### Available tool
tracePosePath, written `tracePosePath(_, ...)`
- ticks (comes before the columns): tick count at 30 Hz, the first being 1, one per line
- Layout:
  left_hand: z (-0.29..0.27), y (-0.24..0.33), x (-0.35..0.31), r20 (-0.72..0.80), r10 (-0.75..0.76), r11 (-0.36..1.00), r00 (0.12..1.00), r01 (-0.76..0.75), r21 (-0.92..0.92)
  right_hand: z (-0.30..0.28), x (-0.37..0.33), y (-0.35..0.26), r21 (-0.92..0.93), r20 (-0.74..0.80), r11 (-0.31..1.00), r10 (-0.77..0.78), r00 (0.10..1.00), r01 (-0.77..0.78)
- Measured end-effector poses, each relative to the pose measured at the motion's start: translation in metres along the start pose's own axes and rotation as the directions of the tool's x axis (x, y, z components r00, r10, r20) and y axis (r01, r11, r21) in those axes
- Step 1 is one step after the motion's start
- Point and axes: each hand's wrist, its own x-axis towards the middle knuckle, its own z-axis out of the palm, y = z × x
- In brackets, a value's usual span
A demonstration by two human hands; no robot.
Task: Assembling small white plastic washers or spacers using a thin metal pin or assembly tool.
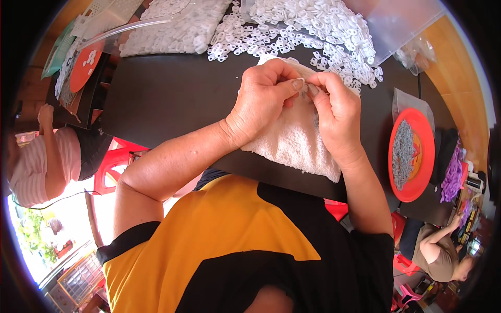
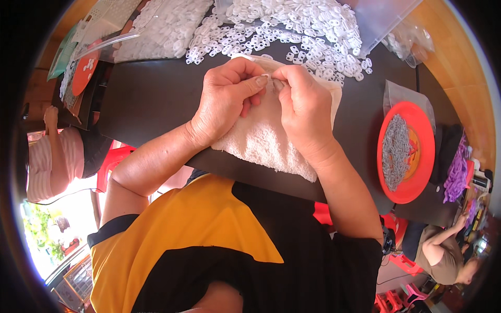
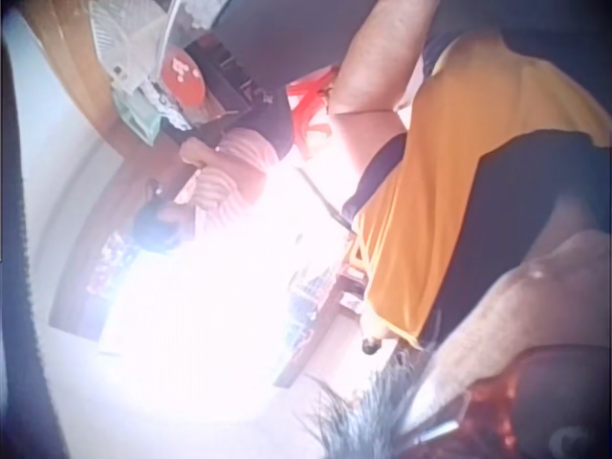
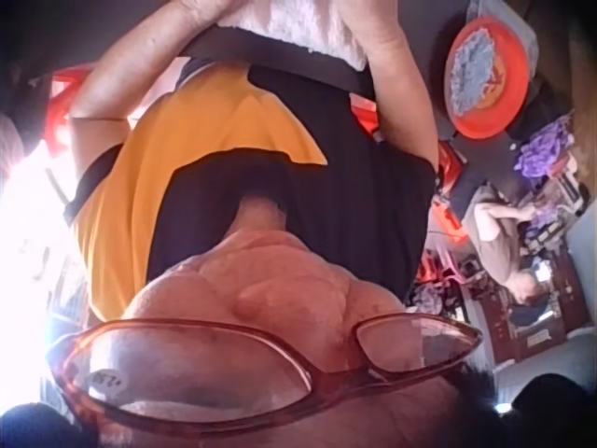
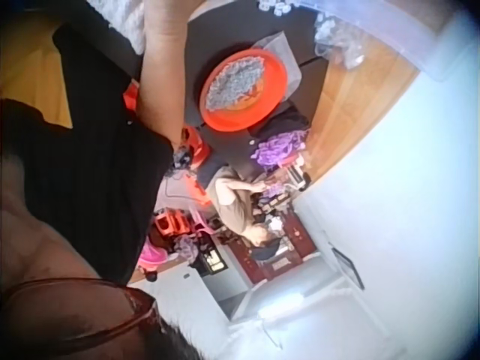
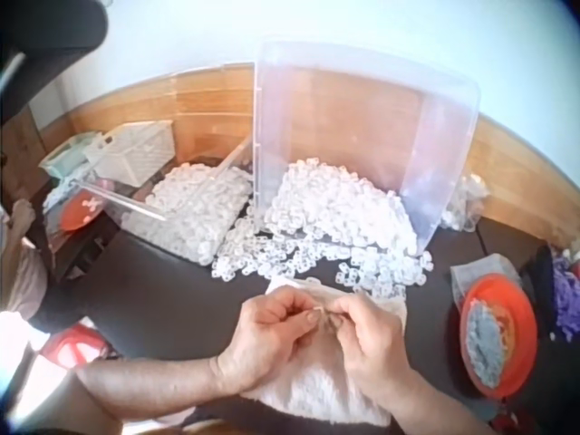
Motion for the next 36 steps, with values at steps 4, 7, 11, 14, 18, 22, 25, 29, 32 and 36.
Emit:
tracePosePath(4,0.001,0.0,0.0,-0.008,-0.001,1.0,1.0,0.001,0.019,0.001,0.0,0.001,-0.045,-0.004,0.998,-0.039,0.999,0.038)
tracePosePath(7,0.002,-0.002,0.0,-0.007,0.002,1.0,1.0,-0.002,0.01,0.002,-0.001,0.003,-0.063,-0.012,0.995,-0.072,0.997,0.071)
tracePosePath(11,0.005,-0.005,-0.001,0.001,0.018,1.0,1.0,-0.018,-0.015,0.008,-0.002,0.004,-0.058,-0.042,0.995,-0.082,0.996,0.079)
tracePosePath(14,0.007,-0.007,0.0,-0.025,0.023,1.0,0.999,-0.024,-0.013,0.01,-0.003,0.006,-0.08,-0.065,0.992,-0.098,0.993,0.092)
tracePosePath(18,0.003,-0.008,0.001,-0.031,0.056,0.997,0.998,-0.057,-0.054,0.006,0.001,0.002,-0.03,-0.027,0.999,-0.026,0.999,0.025)
tracePosePath(22,0.001,-0.003,-0.001,-0.015,0.056,0.998,0.998,-0.056,-0.031,-0.024,0.014,-0.005,-0.039,0.082,0.99,0.14,0.987,-0.138)
tracePosePath(25,0.004,-0.013,-0.003,0.012,0.195,0.976,0.981,-0.196,0.095,-0.032,0.013,-0.001,-0.349,0.152,0.932,0.16,0.975,-0.098)
tracePosePath(29,0.003,-0.013,-0.007,0.088,0.336,0.908,0.938,-0.347,0.233,-0.027,0.031,-0.011,-0.262,0.135,0.959,0.144,0.98,-0.105)
tracePosePath(32,0.004,-0.012,-0.01,0.105,0.402,0.872,0.91,-0.415,0.26,-0.018,0.064,-0.014,-0.289,0.139,0.957,0.031,0.99,0.011)
tracePosePath(36,0.004,-0.015,-0.01,0.15,0.547,0.783,0.823,-0.567,0.256,0.005,0.1,-0.003,-0.377,0.276,0.912,-0.053,0.96,0.159)
